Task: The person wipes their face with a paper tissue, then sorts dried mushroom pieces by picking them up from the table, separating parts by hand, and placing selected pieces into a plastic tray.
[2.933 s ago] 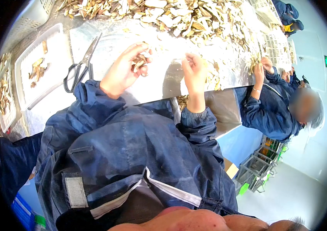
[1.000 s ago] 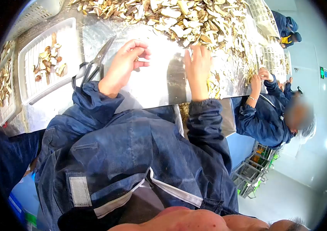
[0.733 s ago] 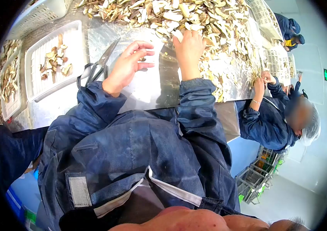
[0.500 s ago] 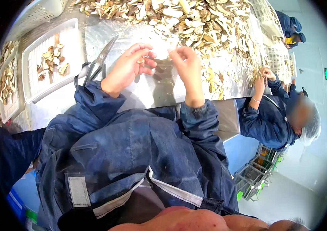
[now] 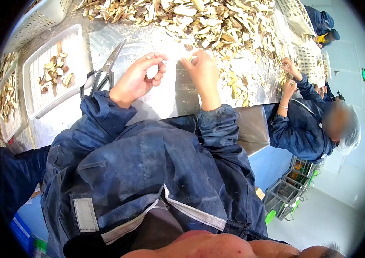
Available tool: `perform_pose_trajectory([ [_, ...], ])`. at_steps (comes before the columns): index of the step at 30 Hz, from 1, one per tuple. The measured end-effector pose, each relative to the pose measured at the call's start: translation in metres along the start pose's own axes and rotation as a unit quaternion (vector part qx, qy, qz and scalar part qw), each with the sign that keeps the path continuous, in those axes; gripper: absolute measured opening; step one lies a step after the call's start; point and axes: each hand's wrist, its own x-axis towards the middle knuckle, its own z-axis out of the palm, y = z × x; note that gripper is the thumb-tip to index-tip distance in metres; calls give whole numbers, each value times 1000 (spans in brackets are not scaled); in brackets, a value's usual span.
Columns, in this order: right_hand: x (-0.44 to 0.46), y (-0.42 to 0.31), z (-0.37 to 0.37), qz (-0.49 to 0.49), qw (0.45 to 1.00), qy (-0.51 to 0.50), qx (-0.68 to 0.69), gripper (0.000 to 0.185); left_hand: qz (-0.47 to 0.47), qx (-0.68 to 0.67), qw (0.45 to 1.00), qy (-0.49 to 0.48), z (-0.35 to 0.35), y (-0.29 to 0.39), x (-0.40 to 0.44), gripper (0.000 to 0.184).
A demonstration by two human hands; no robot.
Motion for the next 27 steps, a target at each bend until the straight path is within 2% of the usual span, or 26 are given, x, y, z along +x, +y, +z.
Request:
perform_pose_trajectory([
  [2, -1, -1, 1, 1, 1000, -23, 19, 36, 16, 20, 1000, 8, 2, 0, 0, 22],
  [5, -3, 9, 7, 11, 992, -25, 120, 37, 29, 39, 999, 5, 0, -2, 2, 24],
  [6, -3, 10, 5, 23, 981, -35, 192, 37, 32, 44, 999, 2, 2, 0, 2, 25],
  [8, -3, 8, 2, 47, 940, -58, 334, 37, 27, 43, 999, 15, 12, 2, -2, 27],
  [11, -8, -20, -16, -5, 861, -135, 490, 34, -6, -13, 1000, -9, 11, -1, -1, 30],
  [12, -6, -21, -17, 6, 906, -107, 410, 33, -19, -41, 999, -25, 11, -1, 0, 30],
  [14, 8, -20, -17, 27, 970, -49, 238, 31, -9, -12, 1000, -21, 16, 3, -3, 31],
  [15, 17, -12, -8, 7, 986, 10, 163, 26, -1, -4, 1000, -28, 9, 2, -2, 30],
  [18, 27, 1, 10, -50, 997, 64, -1, 20, -2, -18, 999, -40, -4, 0, 2, 26],
  [19, 27, 4, 14, -73, 995, 64, 1, 21, -4, -26, 999, -47, -8, 0, 2, 25],
  [22, 19, 4, 17, -62, 997, 53, -8, 19, 21, -19, 999, -28, -9, -1, 2, 26],
  [25, 10, -6, 3, 14, 995, -4, 97, 18, 37, -6, 999, 23, 6, 0, 0, 28],
  [27, 5, -15, -10, 46, 959, -79, 268, 19, 37, -23, 999, 28, 9, 1, -1, 28],
])
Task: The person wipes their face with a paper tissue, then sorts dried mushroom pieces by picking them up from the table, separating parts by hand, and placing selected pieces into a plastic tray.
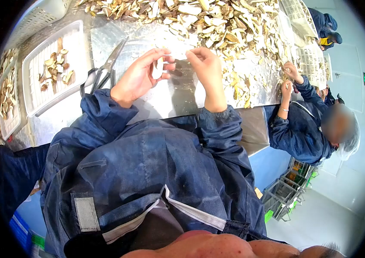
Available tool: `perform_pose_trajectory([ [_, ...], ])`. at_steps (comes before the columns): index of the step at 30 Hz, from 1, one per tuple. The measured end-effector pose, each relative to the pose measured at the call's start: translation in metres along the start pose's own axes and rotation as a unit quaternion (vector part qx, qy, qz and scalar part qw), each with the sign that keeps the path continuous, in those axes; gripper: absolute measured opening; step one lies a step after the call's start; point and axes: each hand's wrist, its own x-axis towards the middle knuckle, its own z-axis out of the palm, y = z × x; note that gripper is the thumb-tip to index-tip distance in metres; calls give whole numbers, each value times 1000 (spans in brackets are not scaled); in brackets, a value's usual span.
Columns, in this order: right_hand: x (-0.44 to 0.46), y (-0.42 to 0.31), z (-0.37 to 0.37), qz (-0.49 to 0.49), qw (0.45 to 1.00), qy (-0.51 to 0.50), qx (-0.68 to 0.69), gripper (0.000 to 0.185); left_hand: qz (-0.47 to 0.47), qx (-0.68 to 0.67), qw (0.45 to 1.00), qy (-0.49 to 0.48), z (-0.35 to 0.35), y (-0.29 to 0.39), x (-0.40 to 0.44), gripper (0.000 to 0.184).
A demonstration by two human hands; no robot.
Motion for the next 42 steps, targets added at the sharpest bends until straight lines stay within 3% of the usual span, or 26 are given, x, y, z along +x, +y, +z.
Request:
perform_pose_trajectory([
  [2, -4, -20, -5, 0, 990, -74, 116, 21, -7, -40, 999, -29, 1, 0, 0, 29],
  [4, 12, -5, 1, -96, 993, 31, -62, 21, -14, -46, 997, -61, -2, 0, 2, 28],
  [6, 32, 10, 7, -175, 953, 135, -206, 19, -21, -39, 996, -78, -7, 0, 3, 26],
  [9, 39, 20, 11, -139, 930, 107, -324, 18, -23, -15, 998, -63, -15, 2, 3, 23],
  [13, 23, 14, 5, -105, 947, 65, -297, 21, 14, -16, 999, -25, -13, -1, 5, 20],
  [16, 18, 13, 1, -64, 958, 60, -273, 22, 31, -19, 999, -29, -14, -3, 7, 22],
  [19, 20, 24, 1, -122, 954, 118, -248, 20, 43, -26, 998, -32, -11, -2, 5, 26],
  [22, 18, 18, -3, -19, 997, 56, -48, 23, 41, -38, 997, -49, -13, -4, 7, 32],
  [25, 16, 9, -5, 3, 998, 59, 33, 24, 36, -44, 996, -65, -15, -5, 8, 37],
  [31, 4, -25, -6, 5, 965, -147, 216, 25, 3, -80, 996, -38, 1, 2, 2, 41],
  [32, 9, -28, -6, -9, 972, -125, 198, 25, -4, -87, 996, -26, 4, 3, 1, 41],
  [34, 34, -11, 4, -70, 997, 14, -10, 22, -3, -80, 995, -55, -12, -2, 8, 41],
  [35, 46, 0, 10, -99, 985, 84, -115, 21, -2, -75, 995, -70, -16, -4, 10, 41],
  [37, 63, 20, 22, -176, 949, 130, -225, 20, -7, -77, 995, -56, -14, -1, 9, 39],
  [38, 68, 29, 28, -214, 925, 149, -278, 19, -9, -78, 996, -46, -15, 0, 7, 39],
  [42, 50, 27, 23, -175, 947, 83, -256, 22, 4, -87, 995, -39, -16, 0, 5, 35],
])
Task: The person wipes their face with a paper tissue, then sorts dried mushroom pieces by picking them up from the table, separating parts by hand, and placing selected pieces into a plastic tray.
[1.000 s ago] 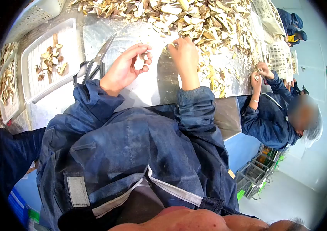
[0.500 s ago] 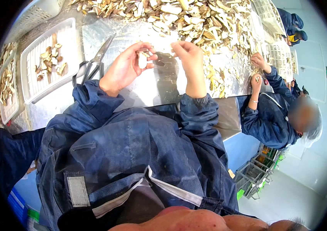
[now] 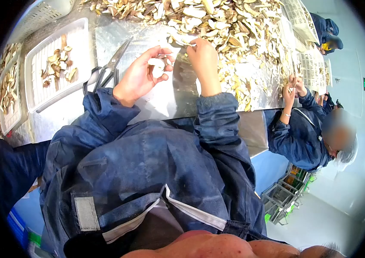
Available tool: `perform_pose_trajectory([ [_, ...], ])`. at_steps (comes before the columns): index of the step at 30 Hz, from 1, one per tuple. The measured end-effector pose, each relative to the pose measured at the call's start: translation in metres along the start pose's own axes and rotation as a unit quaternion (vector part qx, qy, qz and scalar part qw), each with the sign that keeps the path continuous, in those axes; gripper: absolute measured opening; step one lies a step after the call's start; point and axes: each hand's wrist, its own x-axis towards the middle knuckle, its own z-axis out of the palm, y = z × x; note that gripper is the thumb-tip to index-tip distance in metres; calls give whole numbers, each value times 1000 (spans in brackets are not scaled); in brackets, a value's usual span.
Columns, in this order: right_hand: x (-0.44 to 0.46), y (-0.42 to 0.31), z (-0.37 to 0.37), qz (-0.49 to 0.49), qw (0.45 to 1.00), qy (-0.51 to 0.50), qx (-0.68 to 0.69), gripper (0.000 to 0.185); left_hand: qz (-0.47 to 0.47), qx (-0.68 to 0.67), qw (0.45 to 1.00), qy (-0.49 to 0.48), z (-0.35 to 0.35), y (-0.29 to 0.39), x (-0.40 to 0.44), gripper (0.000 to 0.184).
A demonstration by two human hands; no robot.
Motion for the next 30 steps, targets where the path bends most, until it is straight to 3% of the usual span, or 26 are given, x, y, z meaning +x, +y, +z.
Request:
perform_pose_trajectory([
  [3, -12, -21, -29, 143, 983, -65, 97, 21, 18, 7, 999, 25, 0, -3, 2, 33],
  [7, -16, -12, -36, 185, 963, -66, 184, 24, 43, -8, 998, 43, -2, -3, 3, 31],
  [14, -26, -40, -48, 168, 940, -61, 290, 27, 29, -2, 999, 18, 4, -2, 1, 35],
  [21, -34, -61, -43, 69, 987, 11, 144, 18, 14, -1, 1000, 9, 7, -4, 1, 37],
  [24, -37, -57, -39, 109, 981, -15, 162, 18, 5, 7, 1000, 19, 10, -2, -3, 34],
  [28, -34, -52, -49, 157, 962, -33, 221, 23, 57, 18, 998, 22, -13, -3, 4, 32],
  [30, -31, -62, -59, 148, 920, -86, 354, 24, 64, 14, 997, 31, -10, -1, 4, 33],
])
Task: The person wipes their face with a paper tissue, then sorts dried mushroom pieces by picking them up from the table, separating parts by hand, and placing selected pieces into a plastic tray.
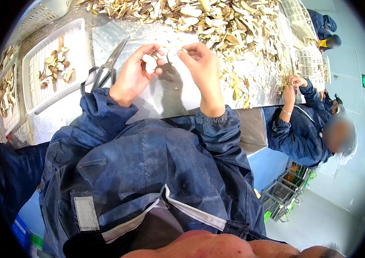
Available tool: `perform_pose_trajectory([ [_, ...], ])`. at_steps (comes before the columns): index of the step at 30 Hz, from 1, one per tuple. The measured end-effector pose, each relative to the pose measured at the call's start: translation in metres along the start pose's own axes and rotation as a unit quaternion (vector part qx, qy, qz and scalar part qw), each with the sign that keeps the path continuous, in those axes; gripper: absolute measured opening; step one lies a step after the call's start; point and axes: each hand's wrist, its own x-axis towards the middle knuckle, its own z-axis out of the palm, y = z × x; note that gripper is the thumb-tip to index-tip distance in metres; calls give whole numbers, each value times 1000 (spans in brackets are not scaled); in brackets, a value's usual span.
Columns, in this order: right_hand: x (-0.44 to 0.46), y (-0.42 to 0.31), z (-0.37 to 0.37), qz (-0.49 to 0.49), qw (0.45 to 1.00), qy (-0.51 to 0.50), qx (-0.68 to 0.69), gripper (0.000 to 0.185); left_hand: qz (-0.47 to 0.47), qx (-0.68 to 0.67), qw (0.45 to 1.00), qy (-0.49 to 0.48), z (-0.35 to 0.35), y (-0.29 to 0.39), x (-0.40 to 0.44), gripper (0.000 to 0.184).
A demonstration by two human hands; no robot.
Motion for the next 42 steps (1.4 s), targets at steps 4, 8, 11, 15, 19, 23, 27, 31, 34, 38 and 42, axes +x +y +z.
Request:
perform_pose_trajectory([
  [4, 7, -2, 8, 0, 994, -61, 90, 29, -56, -30, 998, 3, 20, 1, -8, 41],
  [8, 16, 32, 15, -61, 955, 40, -287, 38, -47, -43, 998, 7, 7, 5, -2, 36],
  [11, 10, 37, 22, -89, 929, 55, -356, 35, -4, -31, 999, 10, -1, 5, 0, 30],
  [15, 13, 53, 23, -40, 981, 41, -186, 29, 6, -4, 998, 64, 4, 6, -3, 27],
  [19, 15, 45, 9, 81, 992, -32, 93, 20, 6, 5, 999, 49, 2, 4, -1, 29],
  [23, 4, 12, -4, 97, 956, -133, 241, 17, -21, 15, 999, 41, 15, 2, -4, 36],
  [27, 27, 15, 2, -33, 995, -9, 89, 24, -86, -27, 995, -40, 19, 2, -7, 42],
  [31, 56, 47, 12, -194, 947, 63, -249, 20, -73, -33, 996, -34, 10, 1, -4, 36],
  [34, 61, 56, 22, -229, 913, 59, -332, 14, -57, -51, 996, -49, 2, 0, -1, 31],
  [38, 59, 53, 23, -221, 905, 59, -359, 13, -39, -46, 998, -36, -2, 2, -2, 31],
  [42, 42, 27, 10, -59, 987, 24, -150, 18, -5, -42, 999, -2, 7, 3, -5, 32],
])
